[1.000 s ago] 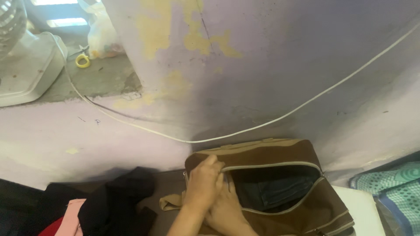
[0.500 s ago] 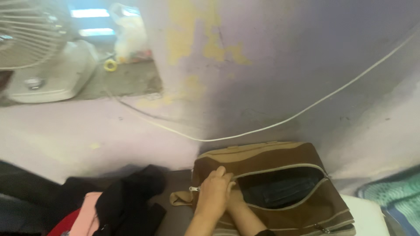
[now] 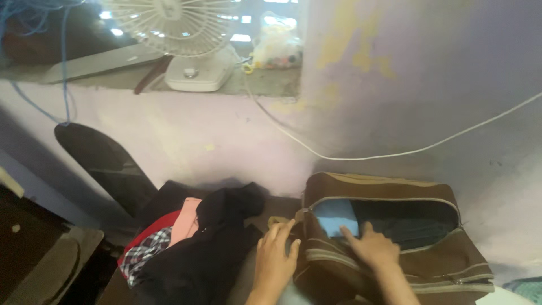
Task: The person folds several garments by hand on a small table and places them into a brown duffel bag. Items handled include a black t-shirt, a white t-shirt, white shorts, black pants, a light blue t-shirt, and a dark t-shirt. Each item is folded and then packed into the bag.
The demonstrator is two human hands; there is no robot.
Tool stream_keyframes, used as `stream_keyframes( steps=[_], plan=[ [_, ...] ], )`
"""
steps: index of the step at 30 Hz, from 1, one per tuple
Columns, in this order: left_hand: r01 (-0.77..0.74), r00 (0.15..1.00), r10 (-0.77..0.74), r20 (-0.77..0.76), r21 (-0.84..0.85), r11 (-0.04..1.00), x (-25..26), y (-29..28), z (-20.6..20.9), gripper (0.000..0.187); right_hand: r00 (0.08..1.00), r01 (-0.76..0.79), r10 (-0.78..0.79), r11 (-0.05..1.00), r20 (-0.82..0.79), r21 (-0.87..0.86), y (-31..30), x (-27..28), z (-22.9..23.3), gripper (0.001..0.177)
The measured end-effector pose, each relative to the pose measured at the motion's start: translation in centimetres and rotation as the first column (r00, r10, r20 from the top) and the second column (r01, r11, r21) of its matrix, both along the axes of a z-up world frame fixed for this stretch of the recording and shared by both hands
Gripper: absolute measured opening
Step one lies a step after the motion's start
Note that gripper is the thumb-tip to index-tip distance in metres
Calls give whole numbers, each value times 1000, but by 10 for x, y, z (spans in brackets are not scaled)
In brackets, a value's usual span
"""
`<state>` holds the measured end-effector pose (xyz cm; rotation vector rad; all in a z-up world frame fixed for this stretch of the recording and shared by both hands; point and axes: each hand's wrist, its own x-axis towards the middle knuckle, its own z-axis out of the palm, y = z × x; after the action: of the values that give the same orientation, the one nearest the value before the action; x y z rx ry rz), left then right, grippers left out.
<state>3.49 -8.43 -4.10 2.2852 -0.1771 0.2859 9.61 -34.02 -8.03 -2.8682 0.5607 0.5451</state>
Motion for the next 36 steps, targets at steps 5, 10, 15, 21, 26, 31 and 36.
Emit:
stream_keyframes(
  steps=[5,10,15,21,26,31,36],
  plan=[
    [-21,999,23,43,-45,999,-13,52,-9,45,980,117,-114,993,165,-9,-5,-18,2,69],
    [-232,972,231,33,39,972,-9,150,-45,45,601,135,-177,984,779,120,50,-42,27,48],
    [-413,889,454,-56,332,848,2,261,-78,58,577,-354,-167,831,799,429,186,-43,10,34],
    [-210,845,372,-385,400,892,7,301,-100,53,994,-59,-57,448,94,892,320,-59,-73,59],
    [-163,965,112,239,203,966,-18,270,-115,44,905,423,-180,292,-385,858,336,-70,-107,84],
    [164,981,-128,-147,273,948,-42,230,-105,48,902,388,-279,188,-330,902,328,-67,-119,68],
    [98,967,-43,-252,210,973,-45,221,-75,66,824,321,-489,-15,-287,947,317,-64,-116,44]
  ],
)
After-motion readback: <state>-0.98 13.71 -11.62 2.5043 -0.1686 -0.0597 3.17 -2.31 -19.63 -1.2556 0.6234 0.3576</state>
